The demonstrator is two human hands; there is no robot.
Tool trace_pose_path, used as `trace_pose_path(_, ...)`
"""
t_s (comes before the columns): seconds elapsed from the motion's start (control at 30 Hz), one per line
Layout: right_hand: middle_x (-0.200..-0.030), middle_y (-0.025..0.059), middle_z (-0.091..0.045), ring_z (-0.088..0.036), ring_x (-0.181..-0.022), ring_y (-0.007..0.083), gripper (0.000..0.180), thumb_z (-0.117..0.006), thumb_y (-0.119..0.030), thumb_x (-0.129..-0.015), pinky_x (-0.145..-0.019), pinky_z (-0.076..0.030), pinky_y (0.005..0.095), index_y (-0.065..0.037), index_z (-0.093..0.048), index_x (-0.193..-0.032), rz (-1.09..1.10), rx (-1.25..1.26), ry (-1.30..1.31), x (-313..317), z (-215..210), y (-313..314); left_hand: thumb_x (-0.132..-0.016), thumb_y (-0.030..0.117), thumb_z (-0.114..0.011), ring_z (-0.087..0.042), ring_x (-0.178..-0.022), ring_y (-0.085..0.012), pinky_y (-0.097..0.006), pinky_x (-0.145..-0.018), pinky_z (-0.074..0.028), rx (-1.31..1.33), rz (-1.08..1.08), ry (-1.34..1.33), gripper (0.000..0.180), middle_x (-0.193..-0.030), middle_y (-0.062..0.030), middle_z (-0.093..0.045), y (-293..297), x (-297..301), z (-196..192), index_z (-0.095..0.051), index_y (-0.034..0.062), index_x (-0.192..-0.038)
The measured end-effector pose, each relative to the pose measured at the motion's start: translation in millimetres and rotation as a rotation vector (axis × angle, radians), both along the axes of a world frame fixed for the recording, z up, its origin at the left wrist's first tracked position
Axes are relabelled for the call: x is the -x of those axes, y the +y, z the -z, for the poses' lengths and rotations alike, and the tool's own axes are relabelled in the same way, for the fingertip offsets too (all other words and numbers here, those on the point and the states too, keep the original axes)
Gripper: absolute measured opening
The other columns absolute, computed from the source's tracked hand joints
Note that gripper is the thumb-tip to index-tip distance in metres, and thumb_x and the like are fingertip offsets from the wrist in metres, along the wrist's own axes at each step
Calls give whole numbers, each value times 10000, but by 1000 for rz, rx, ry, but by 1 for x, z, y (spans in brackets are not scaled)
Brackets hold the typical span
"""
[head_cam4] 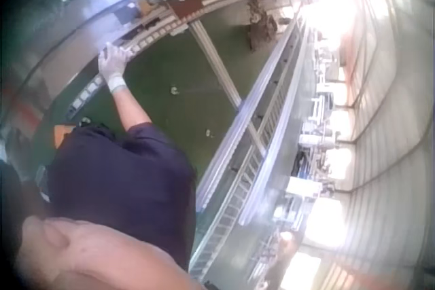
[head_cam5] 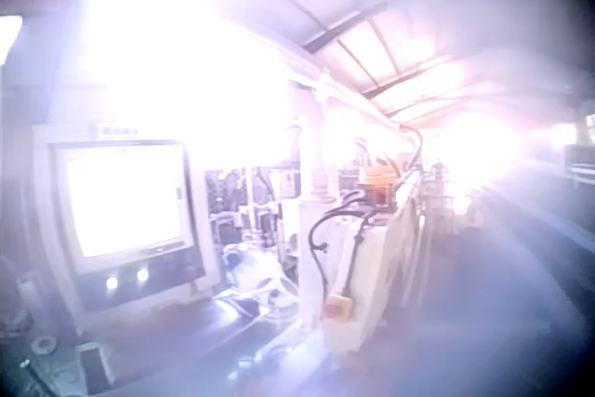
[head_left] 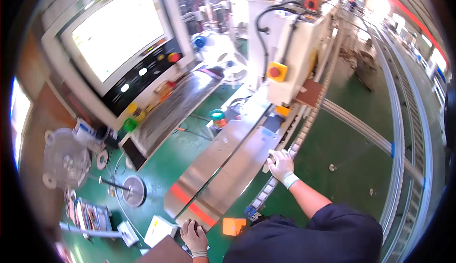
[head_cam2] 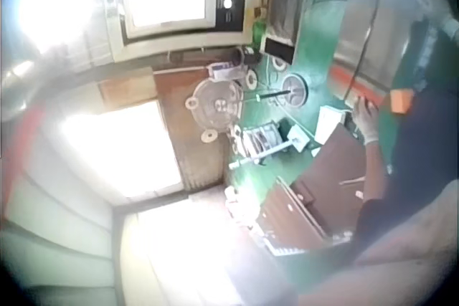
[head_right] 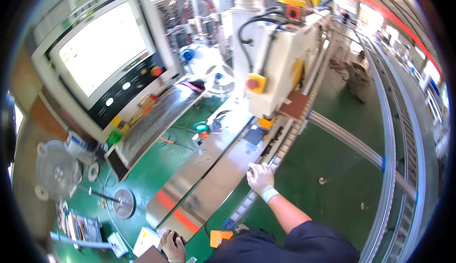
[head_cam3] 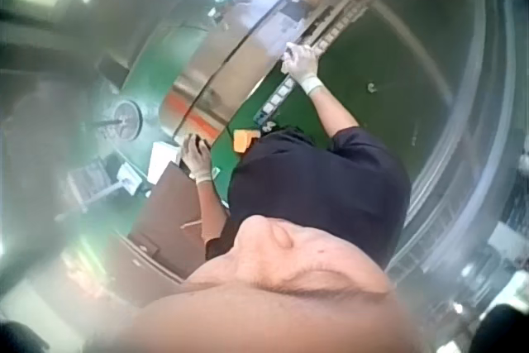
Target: The person picks up wooden panels from a work table and feeds each panel into an edge banding machine by hand.
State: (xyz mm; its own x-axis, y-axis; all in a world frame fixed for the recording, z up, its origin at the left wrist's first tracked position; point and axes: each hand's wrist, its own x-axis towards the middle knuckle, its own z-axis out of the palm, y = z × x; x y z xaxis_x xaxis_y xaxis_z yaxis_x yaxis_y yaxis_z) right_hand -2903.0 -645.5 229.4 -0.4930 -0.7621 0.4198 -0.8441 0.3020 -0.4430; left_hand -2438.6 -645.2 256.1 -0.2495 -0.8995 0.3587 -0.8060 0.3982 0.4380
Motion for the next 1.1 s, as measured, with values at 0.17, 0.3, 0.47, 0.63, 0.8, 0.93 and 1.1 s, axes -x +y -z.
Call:
trace_pose_path(0.17,-995,183,-707,-650,-945,385,364,-720,-166,-789,-871,-508,501,-48,-709,-1134,-99,-120,43,-73,-20,11,-863,204,-686,-556,-1217,-423,-525,-1051,-432,-373,-356,90,419,-1292,-200,-619,128,-139,77,-619,44,-1245)
trace_pose_path(0.3,-1284,201,-665,-591,-1186,389,553,-738,-216,-859,-1054,-452,465,-37,-612,-1366,-83,-164,189,-73,6,27,-825,249,-700,-565,-1206,-393,-516,-1043,-467,-421,-1167,-102,392,-1195,-179,-622,284,-241,129,-628,37,-1147)
trace_pose_path(0.47,-1372,241,-610,-563,-1254,389,642,-666,-274,-963,-1101,-413,472,-38,-455,-1521,-168,-381,32,-134,-6,31,-877,232,-770,-655,-1116,-408,-479,-980,-550,-540,-1994,900,577,-1313,-243,-620,405,-300,149,-541,-70,-1311)
trace_pose_path(0.63,-1435,298,-562,-608,-1258,421,799,-664,-252,-964,-1078,-451,448,31,-268,-1597,-440,-397,98,-227,17,35,-891,303,-824,-603,-715,-162,-340,-545,-490,-642,-1586,1708,482,-978,-43,-649,483,-302,243,-551,118,-1243)
trace_pose_path(0.8,-1526,305,-353,-401,-1386,380,938,-639,-173,-984,-1141,-341,392,29,8,-1632,-705,-383,-4,-295,25,58,-923,409,-777,-636,-713,-151,-292,-577,-491,-543,-1706,1707,402,-890,-24,-642,413,-282,203,-518,158,-1100)
trace_pose_path(0.93,-1536,288,-413,-507,-1347,386,894,-622,-173,-1005,-1128,-402,391,20,-18,-1637,-725,-576,-248,-347,3,59,-944,428,-751,-661,-735,-155,-290,-615,-520,-612,-1618,1785,373,-910,-38,-677,435,-286,192,-542,158,-1094)
trace_pose_path(1.1,-1121,211,-690,-693,-990,296,892,-630,-92,-985,-889,-543,386,-37,-40,-1650,-826,-435,-326,-358,16,62,-951,423,-749,-652,-721,-164,-322,-641,-532,-556,-1446,2023,352,-907,-41,-683,449,-272,145,-578,178,-1137)
